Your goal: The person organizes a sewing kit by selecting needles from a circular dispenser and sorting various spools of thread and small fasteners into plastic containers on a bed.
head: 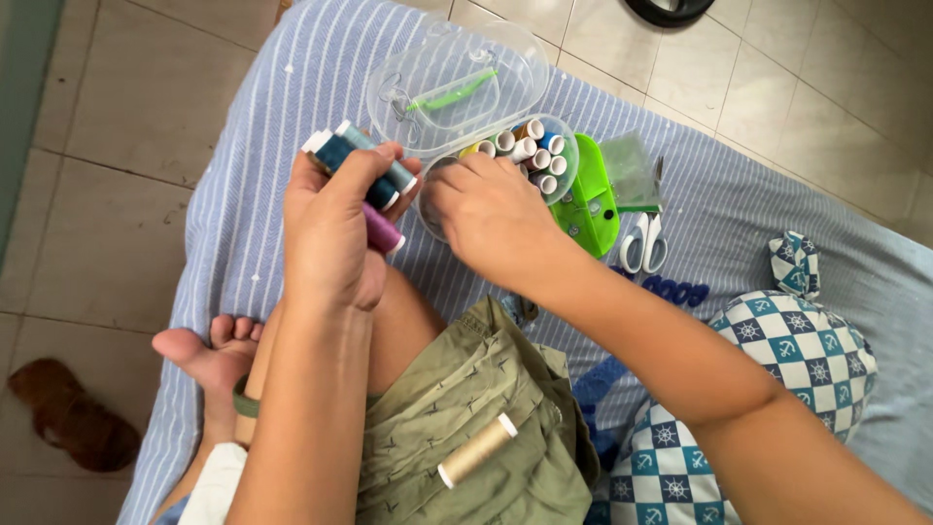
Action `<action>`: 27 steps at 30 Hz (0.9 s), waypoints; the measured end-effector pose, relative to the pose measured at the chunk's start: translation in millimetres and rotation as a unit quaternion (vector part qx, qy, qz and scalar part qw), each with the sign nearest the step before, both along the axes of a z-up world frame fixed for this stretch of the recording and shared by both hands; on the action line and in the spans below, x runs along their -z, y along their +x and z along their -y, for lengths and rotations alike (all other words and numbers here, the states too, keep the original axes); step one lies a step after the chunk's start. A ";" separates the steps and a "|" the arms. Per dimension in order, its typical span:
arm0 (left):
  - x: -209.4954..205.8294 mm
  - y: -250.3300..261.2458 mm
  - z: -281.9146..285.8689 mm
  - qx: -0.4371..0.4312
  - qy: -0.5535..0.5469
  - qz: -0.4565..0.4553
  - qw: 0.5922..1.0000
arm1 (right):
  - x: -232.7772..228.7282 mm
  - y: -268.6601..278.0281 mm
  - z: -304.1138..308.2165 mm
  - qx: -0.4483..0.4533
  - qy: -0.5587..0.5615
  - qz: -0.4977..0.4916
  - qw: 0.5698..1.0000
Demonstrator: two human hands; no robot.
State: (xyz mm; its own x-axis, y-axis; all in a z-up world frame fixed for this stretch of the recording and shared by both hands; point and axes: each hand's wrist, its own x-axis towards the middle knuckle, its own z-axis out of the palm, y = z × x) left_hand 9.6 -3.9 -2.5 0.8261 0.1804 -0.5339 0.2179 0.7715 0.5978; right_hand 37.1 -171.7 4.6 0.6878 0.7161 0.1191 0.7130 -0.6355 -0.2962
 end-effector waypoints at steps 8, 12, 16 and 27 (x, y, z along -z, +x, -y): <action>0.0 -1.6 -1.4 0.009 0.000 0.028 1.000 | 10.3 -0.1 -12.1 0.057 -0.102 0.010 0.993; 0.8 -2.2 -0.4 0.006 0.005 0.041 0.999 | 3.7 -3.3 -17.6 0.056 -0.074 0.016 0.996; 0.0 -2.5 -0.5 0.003 0.014 0.039 0.999 | -2.7 -5.3 -16.7 0.068 -0.072 -0.001 0.995; 4.8 0.6 1.1 0.001 0.019 0.032 0.999 | 24.9 -2.0 -13.4 0.105 -0.074 0.023 0.991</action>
